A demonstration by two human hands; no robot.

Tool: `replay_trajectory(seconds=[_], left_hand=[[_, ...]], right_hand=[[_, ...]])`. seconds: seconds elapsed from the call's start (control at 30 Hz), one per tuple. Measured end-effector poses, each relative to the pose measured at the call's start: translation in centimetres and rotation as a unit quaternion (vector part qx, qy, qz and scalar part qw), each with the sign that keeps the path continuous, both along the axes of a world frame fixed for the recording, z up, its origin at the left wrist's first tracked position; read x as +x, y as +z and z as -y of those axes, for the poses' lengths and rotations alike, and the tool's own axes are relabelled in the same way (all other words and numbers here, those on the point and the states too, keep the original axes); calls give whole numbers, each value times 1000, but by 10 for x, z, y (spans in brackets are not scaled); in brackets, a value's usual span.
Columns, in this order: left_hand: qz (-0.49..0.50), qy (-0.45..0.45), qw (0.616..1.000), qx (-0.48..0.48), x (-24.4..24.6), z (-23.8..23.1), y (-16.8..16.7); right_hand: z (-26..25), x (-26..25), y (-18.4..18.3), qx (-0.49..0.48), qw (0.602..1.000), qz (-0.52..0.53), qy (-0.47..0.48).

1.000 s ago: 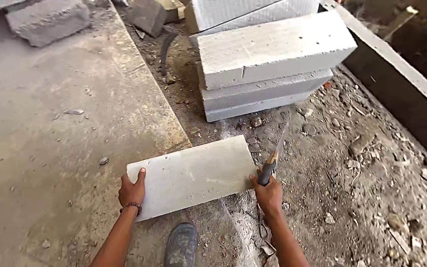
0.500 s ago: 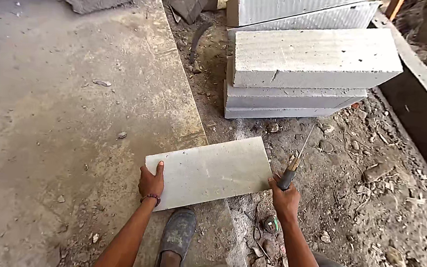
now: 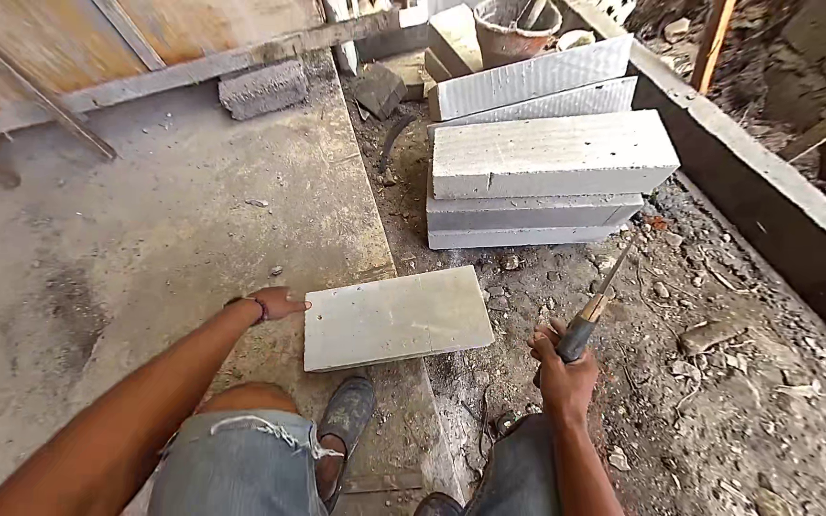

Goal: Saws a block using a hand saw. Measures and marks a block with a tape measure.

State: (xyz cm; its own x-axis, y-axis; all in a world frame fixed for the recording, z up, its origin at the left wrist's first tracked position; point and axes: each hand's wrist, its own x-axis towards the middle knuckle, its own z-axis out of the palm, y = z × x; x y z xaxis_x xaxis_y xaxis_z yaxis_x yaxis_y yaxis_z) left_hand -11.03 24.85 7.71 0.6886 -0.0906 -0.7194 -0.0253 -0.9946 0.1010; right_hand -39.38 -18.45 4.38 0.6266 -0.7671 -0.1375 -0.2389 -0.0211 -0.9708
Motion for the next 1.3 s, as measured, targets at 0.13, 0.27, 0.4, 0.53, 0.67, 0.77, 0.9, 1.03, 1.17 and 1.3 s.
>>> replay_trajectory(seconds=[0.13, 0.27, 0.4, 0.53, 0.67, 0.77, 0.9, 1.03, 1.17, 1.3], left_hand=[[15, -55, 998, -13, 9, 14, 82], [58, -81, 995, 16, 7, 41, 128], [54, -139, 988, 33, 3, 72, 137], [37, -188, 981, 20, -1, 109, 133], [31, -223, 974, 35, -13, 132, 127], [20, -245, 968, 42, -14, 132, 125], [7, -269, 958, 102, -1, 132, 124], [20, -245, 963, 112, 17, 142, 103], [41, -114, 991, -50, -9, 146, 27], [114, 163, 977, -75, -85, 132, -68]], right_hand=[[-4, -4, -10, -2, 999, -25, 21], [4, -4, -13, -3, 997, -59, 54], [3, -8, -9, -43, 993, -83, 77], [8, -13, -9, -79, 988, -89, 95], [8, -13, -9, -46, 992, -89, 76], [6, -13, -6, -43, 993, -84, 75], [2, -10, -9, -70, 990, -84, 91], [-4, -5, -8, -90, 985, -97, 109], [-6, -3, -8, -91, 986, -94, 108], [-6, -6, -4, -77, 988, -91, 96]])
